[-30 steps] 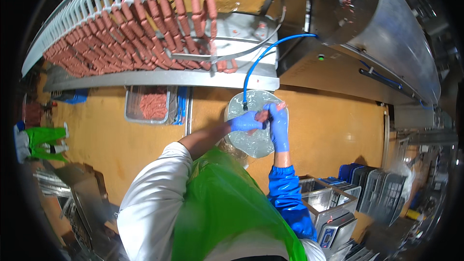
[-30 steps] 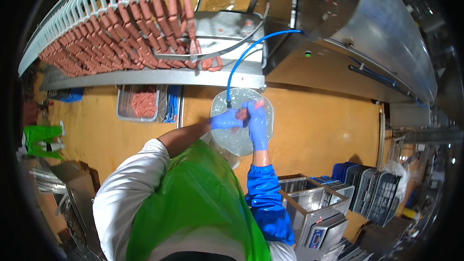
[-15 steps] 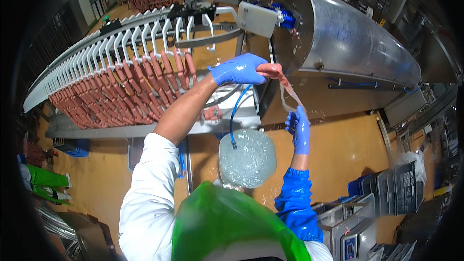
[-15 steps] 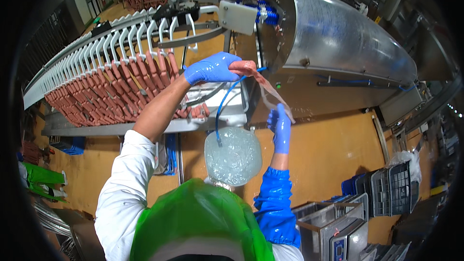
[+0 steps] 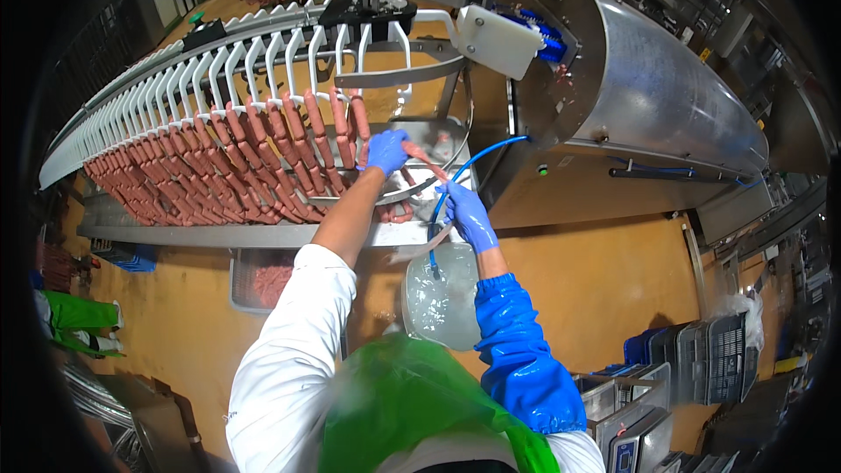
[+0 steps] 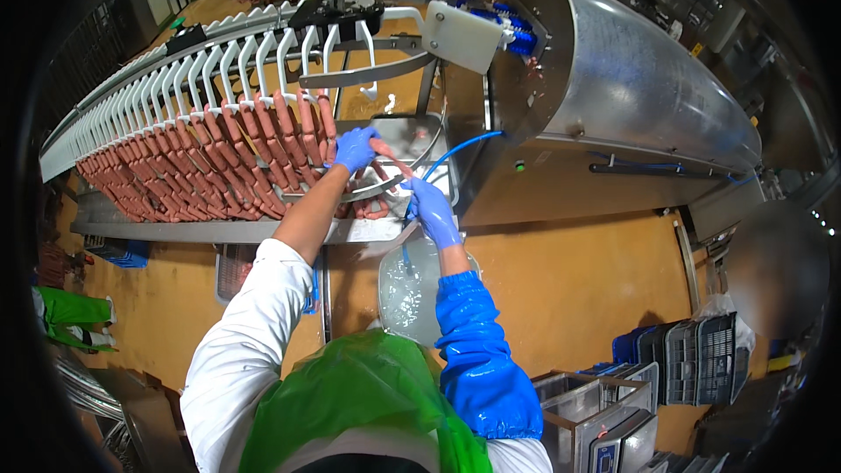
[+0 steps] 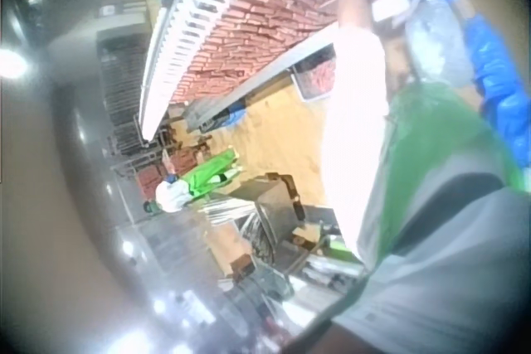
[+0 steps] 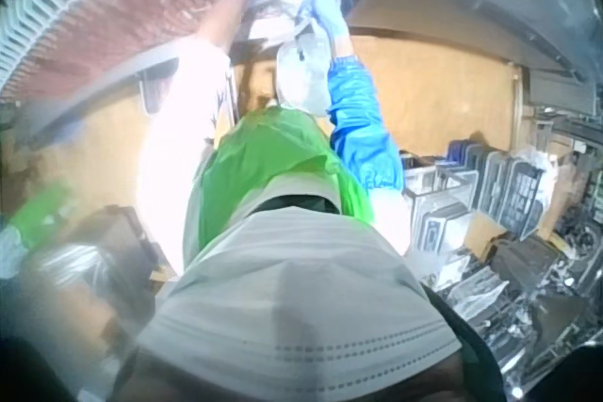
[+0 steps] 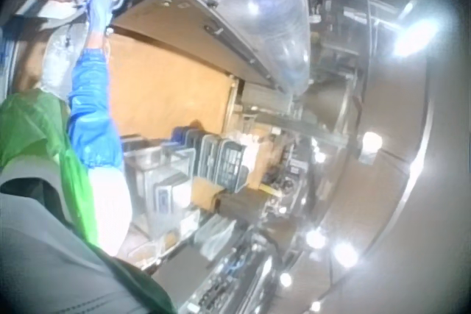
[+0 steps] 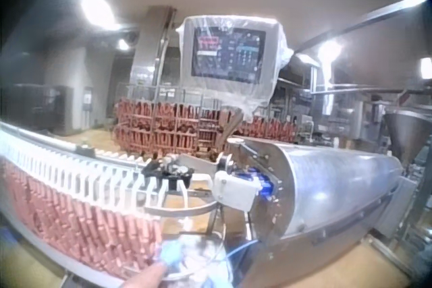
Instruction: The person stands at a meat processing station, handling long strings of raw sausages moving on a conveyor belt. They manually separate the linked sausages into individual units and place them into a metal tray. The person also uses a water hose to rinse their hands and the equipment during the process.
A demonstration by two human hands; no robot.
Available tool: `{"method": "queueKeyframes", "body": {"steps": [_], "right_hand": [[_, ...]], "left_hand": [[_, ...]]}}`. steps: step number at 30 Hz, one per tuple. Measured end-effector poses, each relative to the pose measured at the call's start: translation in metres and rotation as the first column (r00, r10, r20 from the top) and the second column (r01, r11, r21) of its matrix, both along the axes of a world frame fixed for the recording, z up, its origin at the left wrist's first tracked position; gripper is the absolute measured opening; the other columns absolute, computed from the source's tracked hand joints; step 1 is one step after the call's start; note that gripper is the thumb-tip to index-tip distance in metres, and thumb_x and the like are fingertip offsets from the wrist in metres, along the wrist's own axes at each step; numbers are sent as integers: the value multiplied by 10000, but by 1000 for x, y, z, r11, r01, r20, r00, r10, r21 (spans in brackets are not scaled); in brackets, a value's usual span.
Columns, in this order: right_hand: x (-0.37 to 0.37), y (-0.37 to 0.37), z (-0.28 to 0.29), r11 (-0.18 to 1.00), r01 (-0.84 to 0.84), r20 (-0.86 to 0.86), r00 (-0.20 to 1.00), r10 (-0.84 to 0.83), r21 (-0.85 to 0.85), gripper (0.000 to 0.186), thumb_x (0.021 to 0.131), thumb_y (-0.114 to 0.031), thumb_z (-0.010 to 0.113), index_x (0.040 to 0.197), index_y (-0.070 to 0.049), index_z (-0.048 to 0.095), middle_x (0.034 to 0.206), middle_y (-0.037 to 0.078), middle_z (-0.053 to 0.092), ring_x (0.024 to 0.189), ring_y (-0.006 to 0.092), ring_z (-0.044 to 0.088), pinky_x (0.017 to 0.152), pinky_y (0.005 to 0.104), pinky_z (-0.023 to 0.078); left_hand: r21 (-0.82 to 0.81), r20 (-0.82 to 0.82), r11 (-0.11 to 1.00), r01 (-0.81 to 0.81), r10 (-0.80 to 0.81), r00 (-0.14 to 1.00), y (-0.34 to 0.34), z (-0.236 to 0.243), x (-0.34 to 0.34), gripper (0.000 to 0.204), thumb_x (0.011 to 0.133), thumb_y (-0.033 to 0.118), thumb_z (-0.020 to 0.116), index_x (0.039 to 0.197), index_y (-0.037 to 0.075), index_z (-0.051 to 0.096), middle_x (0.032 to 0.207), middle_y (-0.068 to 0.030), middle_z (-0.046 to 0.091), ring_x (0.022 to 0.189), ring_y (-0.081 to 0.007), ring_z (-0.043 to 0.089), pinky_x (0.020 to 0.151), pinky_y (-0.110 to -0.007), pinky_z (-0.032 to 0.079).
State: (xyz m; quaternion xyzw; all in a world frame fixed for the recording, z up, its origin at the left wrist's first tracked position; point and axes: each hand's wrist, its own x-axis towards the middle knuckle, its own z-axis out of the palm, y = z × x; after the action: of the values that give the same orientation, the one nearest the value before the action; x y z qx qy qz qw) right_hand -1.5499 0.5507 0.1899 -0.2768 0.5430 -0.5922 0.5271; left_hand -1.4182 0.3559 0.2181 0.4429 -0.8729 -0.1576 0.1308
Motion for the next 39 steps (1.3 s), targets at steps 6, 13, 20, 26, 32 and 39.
{"method": "queueKeyframes", "body": {"steps": [6, 13, 20, 26, 32, 39], "right_hand": [[60, -38, -33, 999, 8, -446, 894, -29, -48, 404, 970, -281, 384, 932, 14, 657, 785, 184, 643, 762, 299, 613, 722, 394, 461], [48, -41, -80, 998, 38, -513, 858, -5, 53, 379, 921, -295, 430, 960, 15, 644, 882, 203, 678, 803, 292, 662, 698, 385, 496], [66, 31, -53, 996, 34, 78, 997, -27, -83, 245, 867, -245, 629, 874, -1, 646, 708, -23, 552, 653, 59, 463, 570, 267, 389], [59, 83, -42, 1000, 10, 423, 906, -11, 4, 324, 814, -249, 718, 721, -176, 416, 551, -93, 337, 394, 24, 312, 350, 227, 225], [57, 111, -42, 1000, 22, 743, 669, -14, 0, 257, 828, -139, 663, 720, -180, 433, 532, -89, 333, 370, 33, 319, 336, 225, 214], [60, 138, -53, 995, -25, 914, 394, 98, -95, 275, 969, -202, 439, 696, -191, 404, 548, -66, 310, 386, 62, 297, 352, 228, 216]], "left_hand": [[355, -419, 897, 265, -101, 902, -21, -115, -8, 490, 834, 295, 508, 1205, -21, 556, 1225, -253, 556, 1177, -388, 503, 1007, -402, 394], [233, 120, 972, -12, -16, 993, 49, -60, -46, 458, 789, 446, 563, 1050, 84, 665, 1062, -186, 652, 1018, -358, 612, 894, -461, 462], [-97, -43, 994, 40, -44, 998, 52, -85, -45, 457, 730, 368, 660, 1039, 31, 648, 965, -220, 662, 904, -379, 639, 801, -437, 496], [-12, -102, 996, 89, -90, 991, 51, -85, -56, 402, 734, 277, 711, 1018, 2, 639, 921, -172, 665, 844, -300, 650, 759, -372, 493], [-21, -111, 996, 91, -93, 989, 43, -93, -62, 393, 737, 262, 721, 1029, 8, 652, 909, -132, 668, 802, -242, 637, 752, -340, 489], [-89, -54, 994, 56, -61, 997, 45, -94, -57, 445, 734, 298, 731, 1070, 13, 663, 1119, -183, 628, 1028, -289, 601, 910, -349, 447]]}}
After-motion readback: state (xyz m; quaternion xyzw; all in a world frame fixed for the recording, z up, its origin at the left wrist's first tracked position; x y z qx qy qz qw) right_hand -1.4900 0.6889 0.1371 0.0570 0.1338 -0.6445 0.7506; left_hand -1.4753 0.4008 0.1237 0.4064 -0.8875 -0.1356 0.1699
